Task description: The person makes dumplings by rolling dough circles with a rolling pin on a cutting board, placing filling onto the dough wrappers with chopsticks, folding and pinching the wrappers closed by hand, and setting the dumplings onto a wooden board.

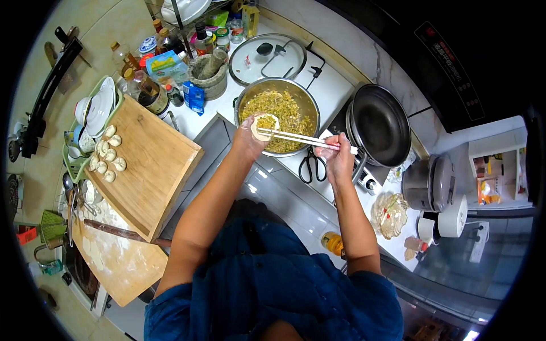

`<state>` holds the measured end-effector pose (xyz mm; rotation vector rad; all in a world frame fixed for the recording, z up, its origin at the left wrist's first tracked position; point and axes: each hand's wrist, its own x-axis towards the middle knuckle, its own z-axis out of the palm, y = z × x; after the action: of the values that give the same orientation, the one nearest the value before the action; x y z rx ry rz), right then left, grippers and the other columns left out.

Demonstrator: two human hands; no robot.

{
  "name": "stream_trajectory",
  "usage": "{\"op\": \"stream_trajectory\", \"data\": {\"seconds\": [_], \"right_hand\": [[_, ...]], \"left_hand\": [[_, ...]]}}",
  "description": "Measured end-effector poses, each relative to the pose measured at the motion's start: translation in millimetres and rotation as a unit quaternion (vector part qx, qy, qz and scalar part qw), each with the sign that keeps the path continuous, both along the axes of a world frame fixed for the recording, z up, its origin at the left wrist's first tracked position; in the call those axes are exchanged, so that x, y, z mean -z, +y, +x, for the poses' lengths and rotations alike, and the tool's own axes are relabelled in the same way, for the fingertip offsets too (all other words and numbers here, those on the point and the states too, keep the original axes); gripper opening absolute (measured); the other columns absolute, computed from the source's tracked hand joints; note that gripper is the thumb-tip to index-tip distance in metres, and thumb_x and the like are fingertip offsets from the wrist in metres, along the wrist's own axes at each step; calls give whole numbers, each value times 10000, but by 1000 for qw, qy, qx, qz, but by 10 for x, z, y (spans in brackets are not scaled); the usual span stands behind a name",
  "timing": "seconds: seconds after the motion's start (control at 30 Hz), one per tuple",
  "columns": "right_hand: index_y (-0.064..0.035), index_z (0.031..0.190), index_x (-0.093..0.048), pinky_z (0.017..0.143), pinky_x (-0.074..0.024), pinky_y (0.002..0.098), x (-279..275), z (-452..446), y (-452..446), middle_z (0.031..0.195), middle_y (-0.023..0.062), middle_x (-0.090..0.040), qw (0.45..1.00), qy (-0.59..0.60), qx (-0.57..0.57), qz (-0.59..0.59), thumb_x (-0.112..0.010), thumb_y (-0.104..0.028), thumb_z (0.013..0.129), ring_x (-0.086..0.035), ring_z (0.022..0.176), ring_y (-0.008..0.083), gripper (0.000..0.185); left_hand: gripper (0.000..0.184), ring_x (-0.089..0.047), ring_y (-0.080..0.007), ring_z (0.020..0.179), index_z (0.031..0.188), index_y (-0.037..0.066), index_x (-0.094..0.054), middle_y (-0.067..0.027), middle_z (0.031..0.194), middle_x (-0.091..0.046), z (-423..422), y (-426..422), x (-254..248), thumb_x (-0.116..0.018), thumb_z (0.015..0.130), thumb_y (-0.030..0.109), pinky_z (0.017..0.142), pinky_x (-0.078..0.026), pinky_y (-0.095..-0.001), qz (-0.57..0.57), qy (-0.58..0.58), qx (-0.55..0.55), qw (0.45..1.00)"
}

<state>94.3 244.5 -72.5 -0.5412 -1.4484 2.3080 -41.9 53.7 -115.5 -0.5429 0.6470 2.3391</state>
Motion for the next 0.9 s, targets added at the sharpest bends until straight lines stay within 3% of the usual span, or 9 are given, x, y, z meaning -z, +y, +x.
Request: {"op": "stream_trajectory", "data": {"seconds": [0.2, 0.33, 0.4, 0.47, 0.53, 0.6, 0.7, 0.83, 0.9], "right_hand": [[-8, 807, -546, 575, -549, 310, -26, -40, -22, 714, 143, -603, 999, -44, 24, -13, -374, -381, 1001, -654, 625, 236, 455], [-6, 816, -548, 596, -560, 299, -94, 1, 30, 725, 146, -607, 997, 8, 51, -62, -382, -385, 994, -656, 630, 233, 450], [-3, 824, -552, 614, -560, 299, -130, -26, 20, 733, 142, -608, 996, 19, 90, -11, -365, -370, 1003, -659, 647, 214, 449], [6, 843, -564, 641, -552, 293, -133, -81, -28, 737, 135, -609, 984, -29, 86, 156, -364, -330, 1015, -654, 663, 195, 427], [14, 919, -592, 681, -502, 312, 80, -106, 3, 798, 123, -613, 922, 5, -26, 385, -455, -221, 994, -625, 734, 211, 282], [-2, 877, -596, 691, -495, 357, 76, -134, -64, 843, 126, -587, 795, -9, -102, 599, -503, -193, 962, -615, 755, 269, 229], [-20, 836, -603, 727, -502, 382, 192, -171, -114, 882, 130, -560, 665, -7, -229, 711, -555, -142, 889, -606, 812, 313, 141], [-37, 885, -626, 805, -499, 400, 399, -172, -9, 955, 126, -560, 568, -14, -317, 759, -586, -67, 768, -596, 931, 304, 127], [-32, 914, -642, 824, -494, 404, 372, -175, -26, 979, 136, -579, 601, -15, -288, 745, -596, -70, 778, -595, 932, 315, 148]], "left_hand": [[431, -545, -303, 1124, 1219, 35, -493, -172, 1215, -546, 29, -18, 47, -216, 1035, 311, 925, -493, -485, -18, 32, 31, 999], [414, -548, -294, 1121, 1206, 48, -504, -161, 1211, -552, 26, -51, 43, -240, 1033, 316, 917, -496, -483, -14, 24, 21, 999], [387, -550, -296, 1122, 1208, 51, -501, -156, 1216, -552, 38, -59, 41, -271, 1030, 307, 922, -494, -492, -16, 23, 12, 1000], [350, -548, -301, 1131, 1218, 54, -491, -149, 1226, -550, 63, -78, 49, -313, 1025, 287, 929, -491, -503, -24, 33, 9, 999], [318, -544, -302, 1146, 1227, 56, -480, -141, 1237, -549, 107, -76, 11, -358, 1016, 260, 939, -487, -508, -29, 15, -1, 999], [302, -539, -300, 1161, 1237, 57, -471, -138, 1249, -545, 146, -80, -42, -391, 1007, 235, 949, -481, -511, -27, 12, -6, 1000], [303, -534, -295, 1176, 1254, 55, -460, -145, 1267, -538, 234, -104, -110, -413, 996, 206, 969, -470, -506, -22, 18, -4, 1000], [328, -537, -296, 1174, 1281, 33, -444, -158, 1286, -529, 270, -130, -164, -413, 989, 181, 996, -453, -488, -16, 27, 1, 1000], [336, -537, -299, 1174, 1285, 24, -444, -161, 1288, -528, 285, -137, -174, -412, 987, 176, 1006, -444, -482, -12, 35, 0, 999]]}}
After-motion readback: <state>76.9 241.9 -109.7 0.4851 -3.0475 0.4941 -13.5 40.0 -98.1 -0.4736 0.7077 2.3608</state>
